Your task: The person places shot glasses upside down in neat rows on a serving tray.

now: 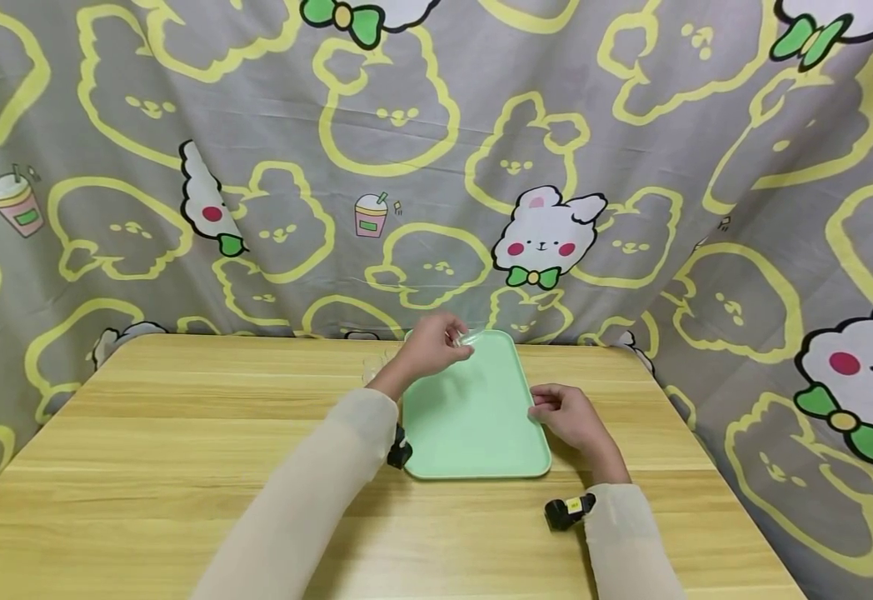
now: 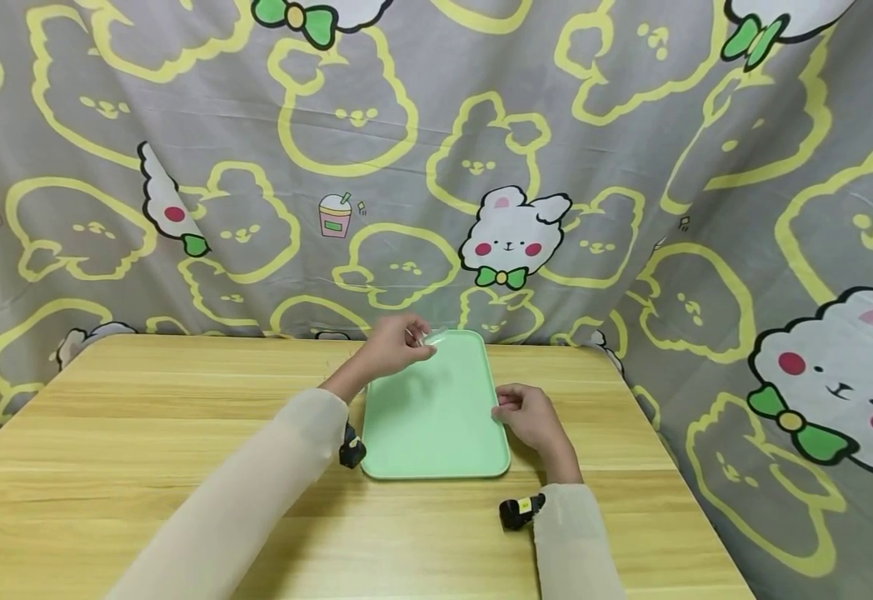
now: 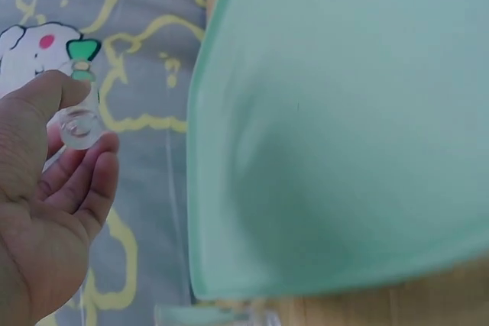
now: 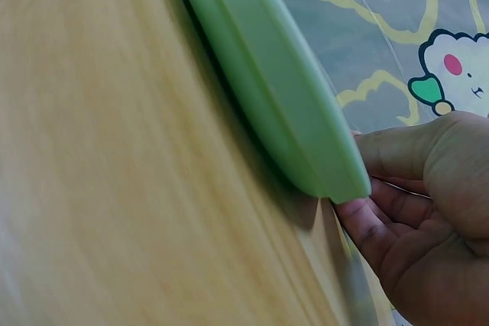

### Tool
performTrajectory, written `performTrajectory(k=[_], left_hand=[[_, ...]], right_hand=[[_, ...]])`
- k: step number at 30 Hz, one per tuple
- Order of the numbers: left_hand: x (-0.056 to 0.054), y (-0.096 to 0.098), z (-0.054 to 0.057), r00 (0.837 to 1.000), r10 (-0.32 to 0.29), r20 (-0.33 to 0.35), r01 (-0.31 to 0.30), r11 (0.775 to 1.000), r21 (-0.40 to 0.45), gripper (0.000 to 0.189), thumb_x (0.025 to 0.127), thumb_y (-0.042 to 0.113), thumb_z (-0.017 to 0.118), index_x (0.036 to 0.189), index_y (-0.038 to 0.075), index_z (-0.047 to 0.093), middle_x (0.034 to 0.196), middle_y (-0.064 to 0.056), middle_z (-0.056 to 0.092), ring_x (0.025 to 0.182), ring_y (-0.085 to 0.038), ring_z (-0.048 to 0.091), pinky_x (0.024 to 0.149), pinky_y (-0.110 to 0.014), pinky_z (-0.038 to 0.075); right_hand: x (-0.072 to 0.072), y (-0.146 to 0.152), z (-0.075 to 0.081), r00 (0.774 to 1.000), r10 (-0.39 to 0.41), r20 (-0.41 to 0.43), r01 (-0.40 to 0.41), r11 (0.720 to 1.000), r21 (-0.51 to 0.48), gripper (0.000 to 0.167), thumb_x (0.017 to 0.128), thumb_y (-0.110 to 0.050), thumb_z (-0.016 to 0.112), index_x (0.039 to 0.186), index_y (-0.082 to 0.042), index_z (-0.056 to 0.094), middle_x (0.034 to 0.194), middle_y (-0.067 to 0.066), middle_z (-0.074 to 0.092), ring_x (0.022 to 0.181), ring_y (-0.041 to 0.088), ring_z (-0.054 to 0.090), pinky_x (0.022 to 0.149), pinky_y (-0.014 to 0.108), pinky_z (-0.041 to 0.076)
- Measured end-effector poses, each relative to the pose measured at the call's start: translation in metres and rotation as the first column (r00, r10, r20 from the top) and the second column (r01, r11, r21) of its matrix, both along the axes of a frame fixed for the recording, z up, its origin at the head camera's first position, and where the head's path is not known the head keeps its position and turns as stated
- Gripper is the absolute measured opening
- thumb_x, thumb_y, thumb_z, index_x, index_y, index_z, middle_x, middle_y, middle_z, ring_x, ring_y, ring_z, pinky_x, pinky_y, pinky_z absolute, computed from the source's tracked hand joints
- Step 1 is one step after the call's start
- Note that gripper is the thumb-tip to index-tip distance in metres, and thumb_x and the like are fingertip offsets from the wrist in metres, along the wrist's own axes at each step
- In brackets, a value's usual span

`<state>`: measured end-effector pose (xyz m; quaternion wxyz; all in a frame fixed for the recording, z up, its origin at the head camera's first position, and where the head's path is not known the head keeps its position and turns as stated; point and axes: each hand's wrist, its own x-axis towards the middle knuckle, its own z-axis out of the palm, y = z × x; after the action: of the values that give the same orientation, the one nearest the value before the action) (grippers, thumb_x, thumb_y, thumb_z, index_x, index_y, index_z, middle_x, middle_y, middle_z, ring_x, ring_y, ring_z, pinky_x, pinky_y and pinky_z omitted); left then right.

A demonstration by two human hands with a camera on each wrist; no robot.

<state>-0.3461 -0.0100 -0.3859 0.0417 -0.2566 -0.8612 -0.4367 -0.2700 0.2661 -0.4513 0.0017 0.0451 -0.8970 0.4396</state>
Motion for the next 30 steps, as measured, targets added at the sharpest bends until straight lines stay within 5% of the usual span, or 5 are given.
performTrajectory(k=[9,30], left_hand=[[-0.005,0.026,-0.012,1.0,0.006,0.025,-0.006,0.999,-0.031,0.03,0.092,0.018,0.078,0.117,0.002,0.072,0.109,-0.008,0.069,0.096,-0.021,0.063,0.084,-0.034,0.054],[-0.01,0.064,-0.035,0.999,-0.012,0.041,0.014,0.999,-0.041,0.032,0.091,0.009,0.076,0.122,0.0,0.073,0.114,-0.008,0.074,0.101,-0.023,0.068,0.084,-0.03,0.056]], right_hand=[[-0.002,0.0,-0.003,1.0,0.006,-0.009,-0.006,1.0,-0.002,0.036,0.096,-0.005,0.071,0.129,0.006,0.065,0.108,0.014,0.069,0.095,0.022,0.066,0.077,0.028,0.055],[-0.002,-0.001,-0.002,1.0,-0.011,0.003,0.011,1.0,-0.02,0.035,0.096,-0.004,0.07,0.129,0.007,0.065,0.108,0.014,0.069,0.096,0.022,0.066,0.078,0.028,0.055]])
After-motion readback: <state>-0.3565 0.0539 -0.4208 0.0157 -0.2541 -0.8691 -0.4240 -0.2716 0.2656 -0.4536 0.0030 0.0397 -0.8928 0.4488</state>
